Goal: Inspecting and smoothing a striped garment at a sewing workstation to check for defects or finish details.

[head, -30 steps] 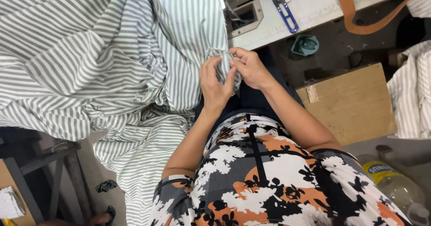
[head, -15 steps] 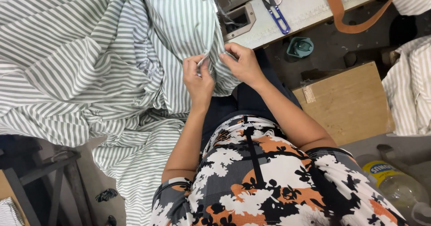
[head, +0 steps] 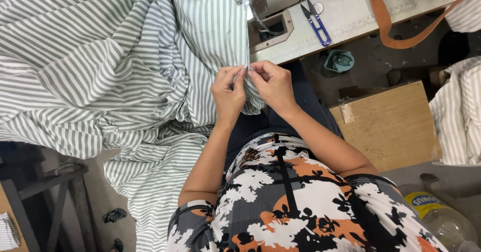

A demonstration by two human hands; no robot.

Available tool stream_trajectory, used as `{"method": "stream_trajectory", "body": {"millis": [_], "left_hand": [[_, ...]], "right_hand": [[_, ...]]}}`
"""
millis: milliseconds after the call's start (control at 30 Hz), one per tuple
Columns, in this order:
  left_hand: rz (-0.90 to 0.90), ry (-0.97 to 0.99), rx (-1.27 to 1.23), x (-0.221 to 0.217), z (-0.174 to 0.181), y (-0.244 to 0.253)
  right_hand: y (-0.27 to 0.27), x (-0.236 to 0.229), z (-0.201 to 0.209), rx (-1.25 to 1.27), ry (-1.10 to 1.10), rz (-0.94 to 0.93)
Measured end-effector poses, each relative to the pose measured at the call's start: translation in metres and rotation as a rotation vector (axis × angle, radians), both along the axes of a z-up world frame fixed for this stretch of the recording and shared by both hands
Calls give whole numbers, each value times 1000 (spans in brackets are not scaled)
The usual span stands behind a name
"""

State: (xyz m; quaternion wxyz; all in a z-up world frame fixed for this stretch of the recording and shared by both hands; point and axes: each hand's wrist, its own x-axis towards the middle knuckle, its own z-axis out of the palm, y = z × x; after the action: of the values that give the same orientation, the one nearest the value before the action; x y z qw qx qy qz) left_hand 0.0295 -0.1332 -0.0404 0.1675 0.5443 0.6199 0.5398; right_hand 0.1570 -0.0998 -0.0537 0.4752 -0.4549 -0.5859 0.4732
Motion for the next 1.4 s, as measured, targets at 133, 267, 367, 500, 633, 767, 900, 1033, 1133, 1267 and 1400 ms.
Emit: {"method": "stream_trajectory", "body": {"millis": [133, 267, 367, 500, 633, 767, 900, 1033, 1133, 1267, 1400], "left_hand": [[-65, -103, -11, -8, -7, 4], [-100, -129, -17, -7, -7, 3], [-101, -116, -11, -7, -4, 3], [-108, -82, -7, -8, -1, 3], [-114, -81, -8, -7, 0, 4], [-109, -77, -3, -6, -4, 3], [-90, -43, 21, -1, -4, 3], [-76, 95, 91, 6, -8, 0], [-51, 254, 173, 13, -14, -2], [78, 345, 199, 17, -16, 1], [166, 367, 227, 17, -10, 9]], "right_hand": [[-2, -3, 0, -18, 7, -30], [-3, -1, -3, -59, 44, -47], [-1, 0, -8, -63, 51, -58], [1, 1, -10, -83, 65, -63], [0, -4, -2, -71, 56, -65], [-2, -5, -4, -75, 48, -68], [0, -6, -10, -64, 40, -82], [-2, -6, 2, -57, 49, -97], [-1, -6, 10, -53, 87, -74], [-2, -8, 16, -240, 336, -14], [1, -8, -7, -362, 477, 9]]}}
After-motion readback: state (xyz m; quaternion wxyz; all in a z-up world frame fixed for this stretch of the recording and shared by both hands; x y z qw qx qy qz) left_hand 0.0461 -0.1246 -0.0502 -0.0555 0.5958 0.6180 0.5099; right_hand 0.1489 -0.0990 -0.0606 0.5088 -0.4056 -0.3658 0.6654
